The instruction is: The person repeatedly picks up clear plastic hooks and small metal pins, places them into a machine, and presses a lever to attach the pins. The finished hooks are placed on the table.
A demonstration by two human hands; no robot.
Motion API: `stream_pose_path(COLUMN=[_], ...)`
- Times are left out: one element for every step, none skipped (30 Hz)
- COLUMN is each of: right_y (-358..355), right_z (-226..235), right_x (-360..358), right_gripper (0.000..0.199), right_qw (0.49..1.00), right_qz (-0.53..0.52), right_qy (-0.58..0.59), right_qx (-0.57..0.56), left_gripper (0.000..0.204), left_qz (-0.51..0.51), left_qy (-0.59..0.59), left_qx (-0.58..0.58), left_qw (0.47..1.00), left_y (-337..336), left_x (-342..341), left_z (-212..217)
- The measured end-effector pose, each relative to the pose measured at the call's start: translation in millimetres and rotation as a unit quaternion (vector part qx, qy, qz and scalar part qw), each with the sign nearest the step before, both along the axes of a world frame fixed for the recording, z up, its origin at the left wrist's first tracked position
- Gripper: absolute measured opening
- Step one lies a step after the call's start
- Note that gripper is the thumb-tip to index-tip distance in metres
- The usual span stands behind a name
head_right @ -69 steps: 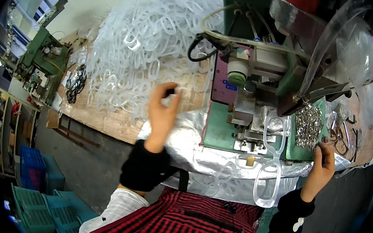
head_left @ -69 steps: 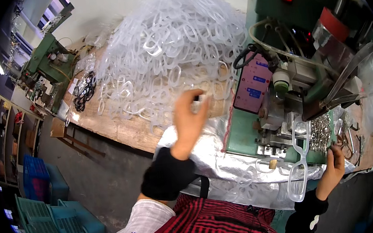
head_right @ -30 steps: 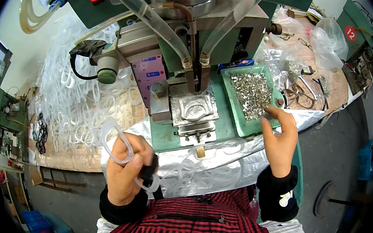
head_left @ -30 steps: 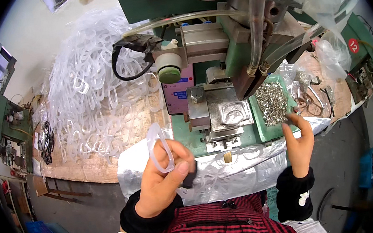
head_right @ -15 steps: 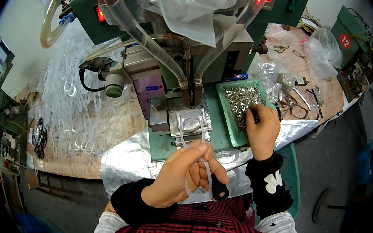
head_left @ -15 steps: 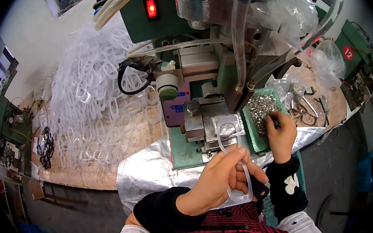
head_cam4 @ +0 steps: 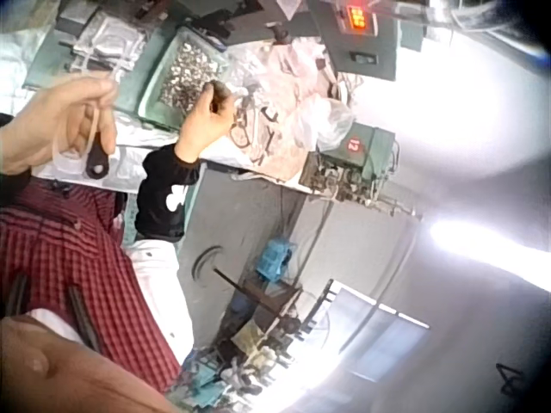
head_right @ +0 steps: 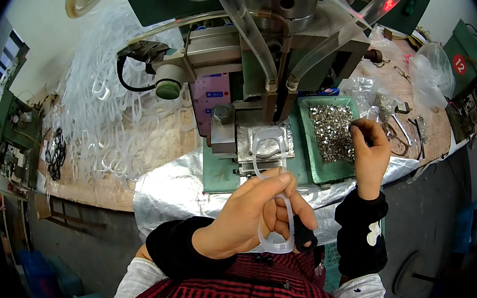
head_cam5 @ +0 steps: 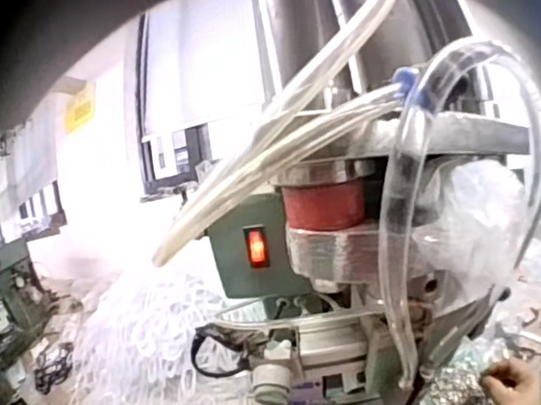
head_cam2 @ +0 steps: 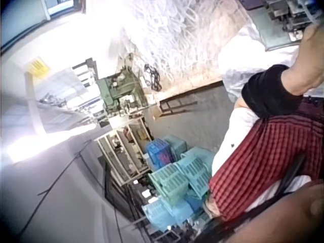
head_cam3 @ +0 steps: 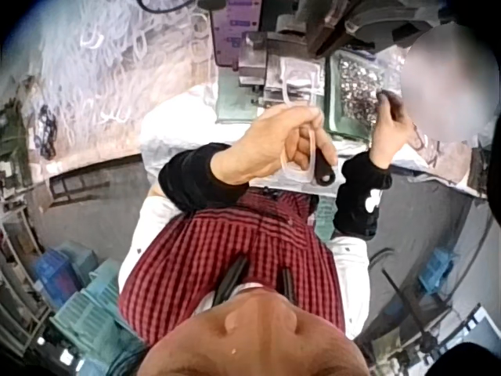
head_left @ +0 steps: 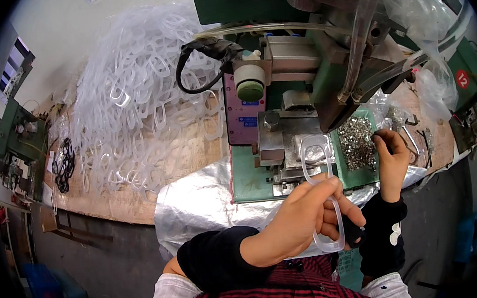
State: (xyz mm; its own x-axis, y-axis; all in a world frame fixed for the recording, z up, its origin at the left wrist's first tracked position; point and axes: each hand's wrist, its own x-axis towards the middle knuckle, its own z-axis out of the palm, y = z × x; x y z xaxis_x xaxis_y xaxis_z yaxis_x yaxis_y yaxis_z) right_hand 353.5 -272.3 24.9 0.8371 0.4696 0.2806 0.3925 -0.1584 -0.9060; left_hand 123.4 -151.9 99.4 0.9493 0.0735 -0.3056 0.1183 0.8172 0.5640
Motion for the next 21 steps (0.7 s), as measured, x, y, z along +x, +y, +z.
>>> stream_pose_path(right_y=[0.3,1.2,2.4,3.0,3.4,4.1,4.4,4.5,4.4,4.2,3.9,4.1,4.8,5.8,6.4,6.7,6.7,6.4,6.3,6.2,6.4], right_z=[-1.5,-3.6,-5.0,-4.7,-3.9,-3.6,-3.8,-4.2,-4.1,-3.9,-3.8,-3.7,-3.6,-3.6,-3.4,-3.0,-2.6,-2.4,-3.0,-4.0,-4.5], right_x=[-0.1,-0.9,-1.8,-2.7,-3.5,-3.9,-3.8,-3.5,-3.5,-3.9,-4.4,-4.8,-5.4,-6.5,-7.2,-7.8,-8.4,-8.7,-8.5,-8.1,-7.8], right_gripper=[0.013,0.013,0.013,0.013,0.013,0.014,0.014,0.014,0.015,0.015,0.015,0.015,0.015,0.015,0.015,0.016,0.016,0.016,0.016,0.016,0.016], right_qw=[1.0,1.0,1.0,1.0,1.0,1.0,1.0,1.0,1.0,1.0,1.0,1.0,1.0,1.0,1.0,1.0,1.0,1.0,1.0,1.0,1.0], right_qz=[-0.001,-0.002,-0.003,-0.004,-0.005,-0.006,-0.007,-0.009,-0.011,-0.008,-0.005,-0.002,-0.005,-0.007,-0.01,-0.01,-0.009,-0.01,-0.01,-0.01,-0.009], right_qy=[-0.003,-0.006,-0.008,-0.007,-0.006,-0.005,0.001,0.007,0.013,0.012,0.012,0.012,0.009,0.005,0.002,0.003,0.003,0.004,0.003,0.003,0.002], right_qx=[0.005,0.011,0.017,0.017,0.017,0.018,0.01,0.003,-0.004,-0.004,-0.003,-0.003,0.0,0.003,0.007,0.007,0.006,0.006,0.007,0.008,0.009], left_gripper=[0.033,0.033,0.033,0.033,0.033,0.033,0.034,0.034,0.034,0.034,0.034,0.035,0.035,0.035,0.035,0.035,0.035,0.035,0.036,0.036,0.036], left_qz=[0.001,0.002,0.003,0.004,0.005,0.004,0.004,0.003,0.004,0.005,0.005,0.006,0.006,0.006,0.006,0.005,0.005,0.005,0.006,0.006,0.007], left_qy=[-0.004,-0.009,-0.009,-0.01,-0.01,-0.011,-0.012,-0.014,-0.013,-0.012,-0.011,-0.009,-0.008,-0.006,-0.009,-0.011,-0.014,-0.013,-0.013,-0.013,-0.014], left_qx=[-0.007,-0.014,-0.015,-0.016,-0.017,-0.016,-0.015,-0.015,-0.016,-0.017,-0.018,-0.018,-0.018,-0.018,-0.016,-0.015,-0.014,-0.017,-0.02,-0.023,-0.026], left_qw=[1.0,1.0,1.0,1.0,1.0,1.0,1.0,1.0,1.0,1.0,1.0,1.0,1.0,1.0,1.0,1.0,1.0,1.0,1.0,1.0,1.0], left_y=[-0.1,-0.3,-0.4,-0.4,-0.5,-0.1,0.1,0.3,0.0,-0.3,-0.7,-0.6,-0.6,-0.6,-0.5,-0.4,-0.3,-0.4,-0.5,-0.7,-0.9], left_x=[0.3,0.6,0.5,0.4,0.4,0.6,1.0,1.2,1.1,0.9,0.7,0.8,0.9,1.0,1.1,1.2,1.2,1.4,1.5,1.6,1.4], left_z=[-1.0,-2.0,-2.3,-2.4,-2.6,-3.0,-3.3,-3.7,-3.3,-2.7,-2.4,-2.4,-2.4,-2.5,-2.9,-3.7,-4.3,-4.6,-4.8,-4.9,-4.9])
